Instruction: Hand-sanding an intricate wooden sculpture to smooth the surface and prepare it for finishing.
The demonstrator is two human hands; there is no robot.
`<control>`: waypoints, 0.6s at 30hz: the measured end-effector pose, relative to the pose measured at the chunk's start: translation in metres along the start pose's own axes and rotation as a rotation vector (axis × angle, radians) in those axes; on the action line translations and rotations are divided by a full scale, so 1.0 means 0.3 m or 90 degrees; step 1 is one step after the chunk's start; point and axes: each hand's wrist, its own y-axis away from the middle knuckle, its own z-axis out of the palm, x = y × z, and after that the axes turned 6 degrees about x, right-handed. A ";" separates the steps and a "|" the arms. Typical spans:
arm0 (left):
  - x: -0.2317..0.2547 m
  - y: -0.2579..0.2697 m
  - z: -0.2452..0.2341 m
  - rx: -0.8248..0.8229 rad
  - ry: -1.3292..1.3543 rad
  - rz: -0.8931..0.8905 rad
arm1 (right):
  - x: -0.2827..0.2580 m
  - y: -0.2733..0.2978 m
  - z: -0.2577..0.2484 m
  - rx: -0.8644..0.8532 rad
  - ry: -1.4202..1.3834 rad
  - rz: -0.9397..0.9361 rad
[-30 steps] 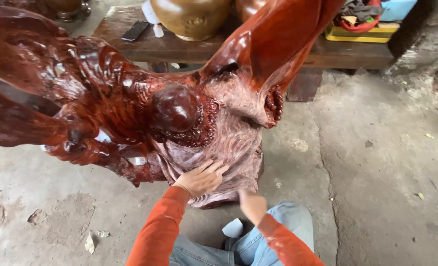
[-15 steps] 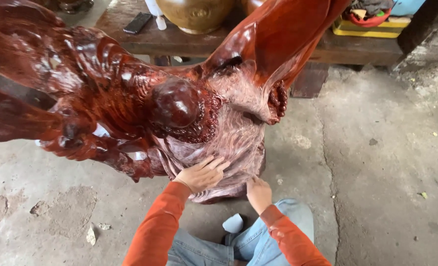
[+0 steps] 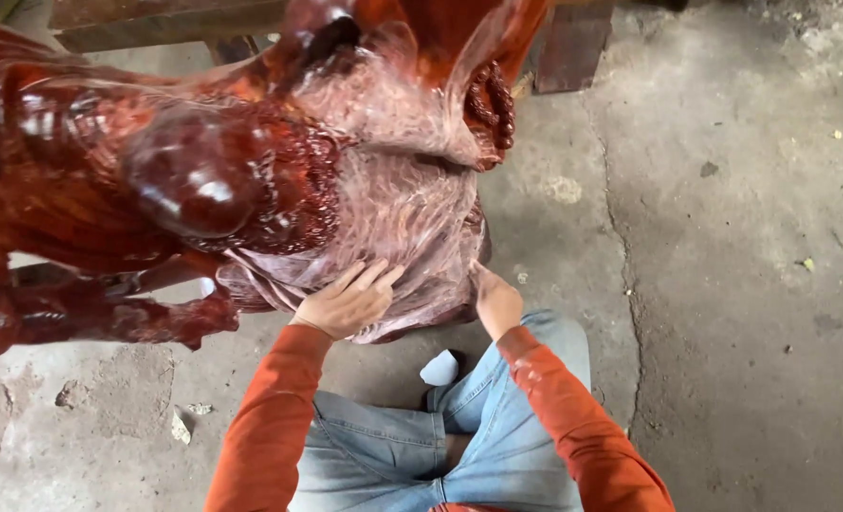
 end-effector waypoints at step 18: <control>-0.036 -0.104 -0.037 0.004 -0.108 0.064 | -0.012 -0.096 0.017 -0.015 -0.403 0.253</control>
